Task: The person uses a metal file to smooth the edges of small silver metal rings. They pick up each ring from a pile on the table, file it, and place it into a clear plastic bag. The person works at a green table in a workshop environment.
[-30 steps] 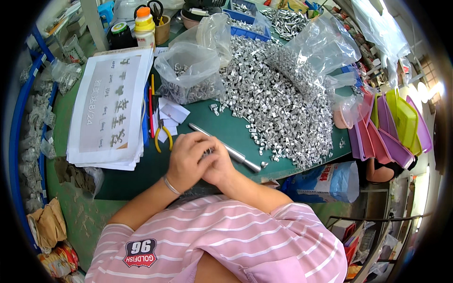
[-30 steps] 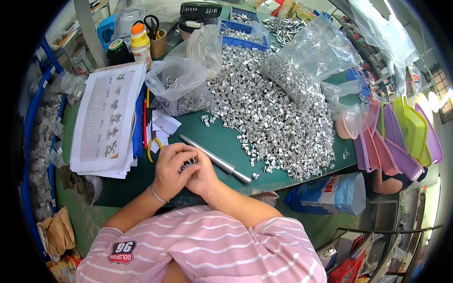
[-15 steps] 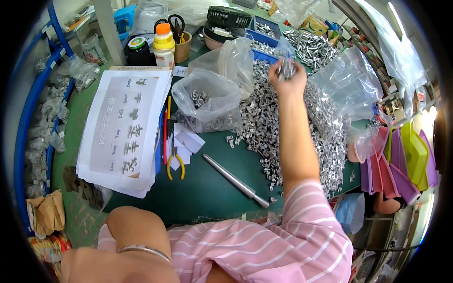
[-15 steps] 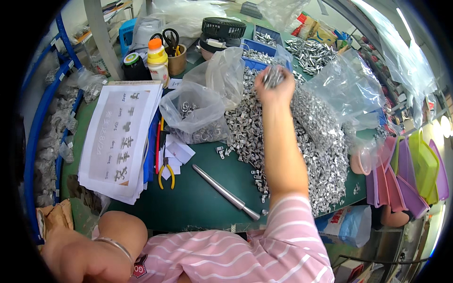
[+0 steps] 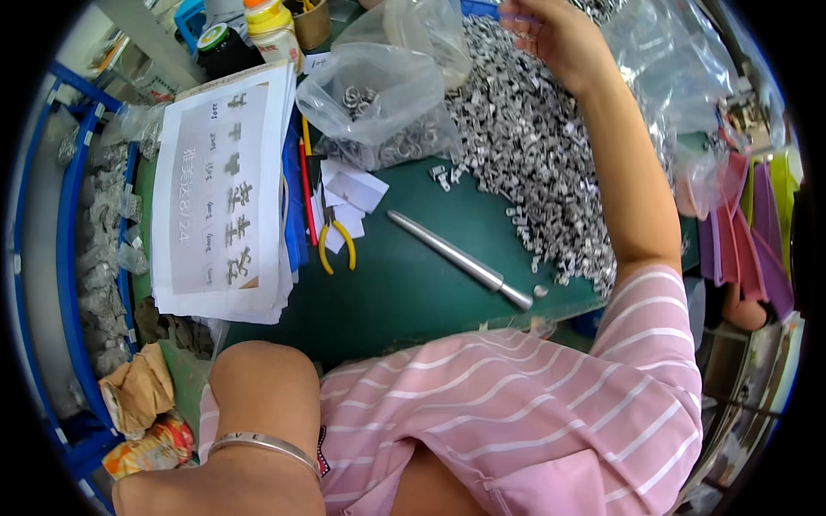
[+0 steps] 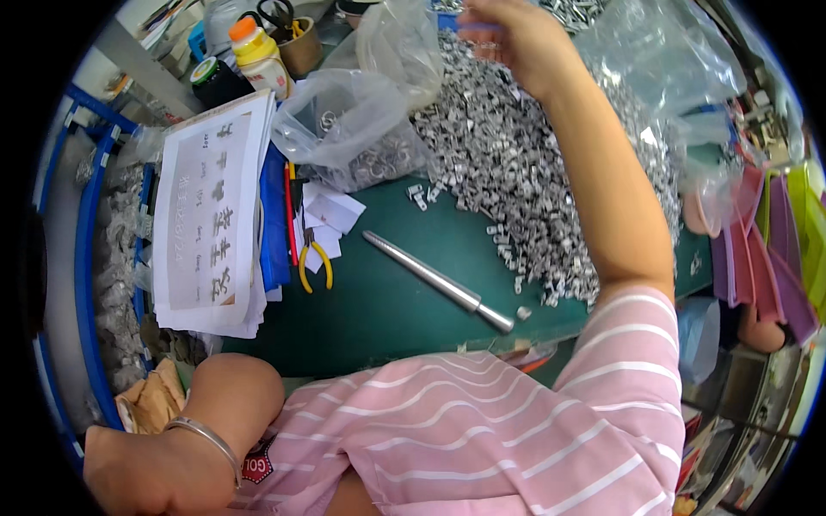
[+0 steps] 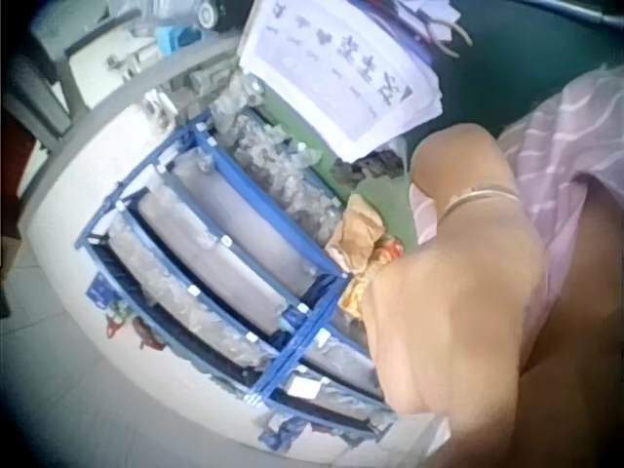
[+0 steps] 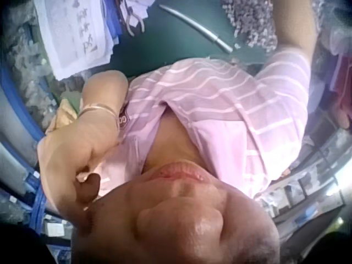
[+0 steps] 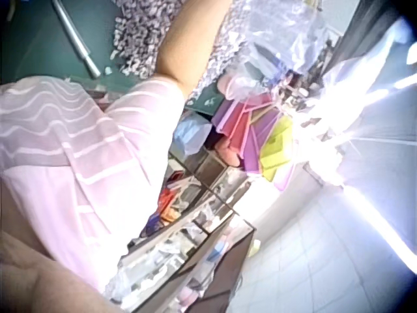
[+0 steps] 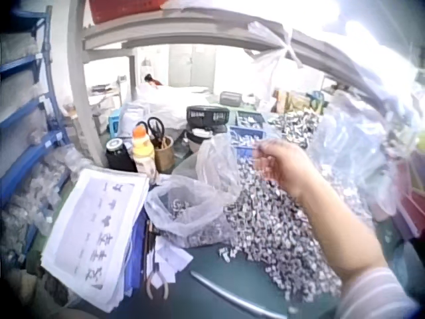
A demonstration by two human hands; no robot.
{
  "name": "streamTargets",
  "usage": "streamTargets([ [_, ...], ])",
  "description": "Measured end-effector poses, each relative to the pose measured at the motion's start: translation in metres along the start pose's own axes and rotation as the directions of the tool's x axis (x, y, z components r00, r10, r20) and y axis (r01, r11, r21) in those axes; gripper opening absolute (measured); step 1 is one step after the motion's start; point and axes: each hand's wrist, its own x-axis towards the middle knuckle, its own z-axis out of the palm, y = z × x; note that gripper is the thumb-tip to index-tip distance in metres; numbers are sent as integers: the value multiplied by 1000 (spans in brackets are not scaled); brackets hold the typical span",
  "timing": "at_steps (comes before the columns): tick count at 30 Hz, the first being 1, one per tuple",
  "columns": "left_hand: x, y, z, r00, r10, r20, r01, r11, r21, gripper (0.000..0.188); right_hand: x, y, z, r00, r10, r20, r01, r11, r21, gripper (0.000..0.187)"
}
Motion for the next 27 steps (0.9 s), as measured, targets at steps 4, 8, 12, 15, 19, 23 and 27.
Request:
streamTargets([
  [4,-1,7,0,925,298,234,-365,867,340,17,-132,-5,37,842,480,247,-197,699,-688,26],
  [8,-5,42,9,950,-292,-106,283,955,-93,21,-230,56,51,883,326,339,224,343,-912,33],
  [12,2,91,-27,462,-883,78,837,463,292,30,-252,81,60,921,282,268,135,414,-900,25],
  [15,-21,124,-20,437,-820,-370,855,251,453,35,-246,66,81,853,464,239,-221,736,-640,28],
  [19,-36,141,-17,274,-690,-670,933,24,358,31,-226,75,138,881,410,236,-344,898,-274,31],
  [23,-43,149,-8,208,-673,-709,926,-98,364,28,-184,100,194,919,385,88,-352,899,-262,37],
  [27,-50,153,-7,148,-678,-720,932,-147,331,30,-146,128,235,977,209,-52,-215,935,-283,33],
])
